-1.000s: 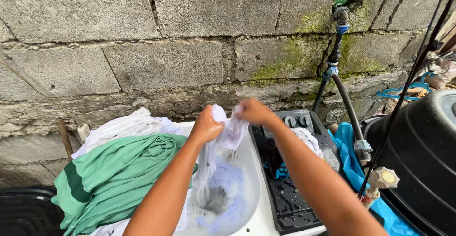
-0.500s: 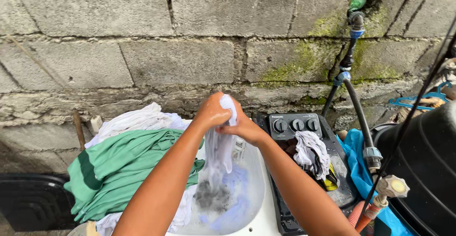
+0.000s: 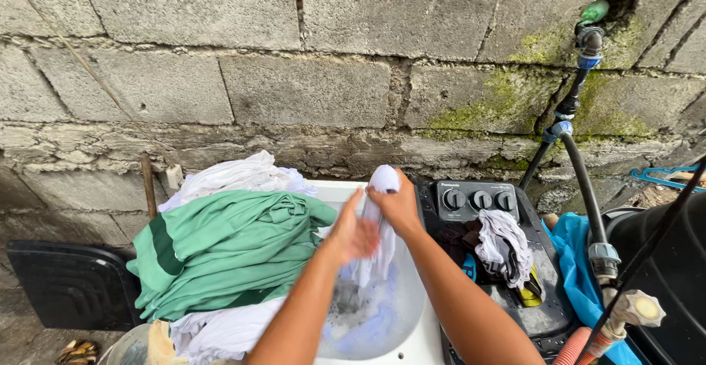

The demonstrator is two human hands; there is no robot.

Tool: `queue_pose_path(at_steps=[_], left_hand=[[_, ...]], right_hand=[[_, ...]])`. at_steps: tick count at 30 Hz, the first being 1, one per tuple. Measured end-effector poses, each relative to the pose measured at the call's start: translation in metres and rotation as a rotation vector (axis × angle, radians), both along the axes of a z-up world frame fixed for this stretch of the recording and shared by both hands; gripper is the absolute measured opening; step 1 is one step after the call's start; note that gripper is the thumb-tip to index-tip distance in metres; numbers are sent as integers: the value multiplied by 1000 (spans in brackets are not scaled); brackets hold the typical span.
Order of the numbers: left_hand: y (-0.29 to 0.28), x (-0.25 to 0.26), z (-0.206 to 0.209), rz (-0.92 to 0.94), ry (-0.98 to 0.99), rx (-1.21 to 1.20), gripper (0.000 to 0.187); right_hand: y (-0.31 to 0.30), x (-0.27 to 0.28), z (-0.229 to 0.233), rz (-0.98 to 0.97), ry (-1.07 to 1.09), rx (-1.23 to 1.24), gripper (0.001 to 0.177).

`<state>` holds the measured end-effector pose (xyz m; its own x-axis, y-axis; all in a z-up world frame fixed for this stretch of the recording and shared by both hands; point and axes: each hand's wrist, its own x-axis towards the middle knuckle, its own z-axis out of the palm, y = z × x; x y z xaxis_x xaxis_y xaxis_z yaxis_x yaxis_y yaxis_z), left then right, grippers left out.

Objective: The person washes clothes by hand, scrubbing garments in a basin of soapy water, wringing each piece out, and placing them onto a pile.

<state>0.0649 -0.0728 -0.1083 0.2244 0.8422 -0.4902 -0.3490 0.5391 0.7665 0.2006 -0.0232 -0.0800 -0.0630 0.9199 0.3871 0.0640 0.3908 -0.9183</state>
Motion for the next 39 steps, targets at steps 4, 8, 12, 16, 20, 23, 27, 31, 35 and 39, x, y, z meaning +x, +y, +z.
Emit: queue_pose_path(at_steps=[4, 8, 12, 16, 20, 23, 27, 31, 35, 39], left_hand=[[-13, 51, -38, 42, -626, -189, 102], [61, 86, -122, 364, -875, -46, 65], [102, 96, -215, 353, -1024, 0, 26], [115, 67, -255, 346, -581, 352, 18], [133, 44, -269, 286, -762, -235, 16], [123, 40, -267, 502, -812, -367, 24], [114, 35, -259, 541, -779, -155, 35], [117, 21, -233, 645, -874, -101, 53], [96, 23, -162, 659, -645, -74, 67], [81, 40, -83, 386, -317, 89, 86]], right_hand=[[-22, 1, -9, -60, -16, -8, 32], [-44, 23, -31, -82, 22, -28, 31], [-65, 50, -43, -48, 78, -102, 25], [-90, 72, -49, -47, 17, -141, 26], [-107, 78, -55, 2, -18, -259, 28], [-115, 84, -52, -9, -55, -278, 27], [-118, 98, -39, 21, -20, -248, 27], [-120, 103, -19, -16, -168, -198, 28], [-109, 90, -1, -8, -184, -163, 32], [-77, 74, 0, 48, -483, 272, 30]])
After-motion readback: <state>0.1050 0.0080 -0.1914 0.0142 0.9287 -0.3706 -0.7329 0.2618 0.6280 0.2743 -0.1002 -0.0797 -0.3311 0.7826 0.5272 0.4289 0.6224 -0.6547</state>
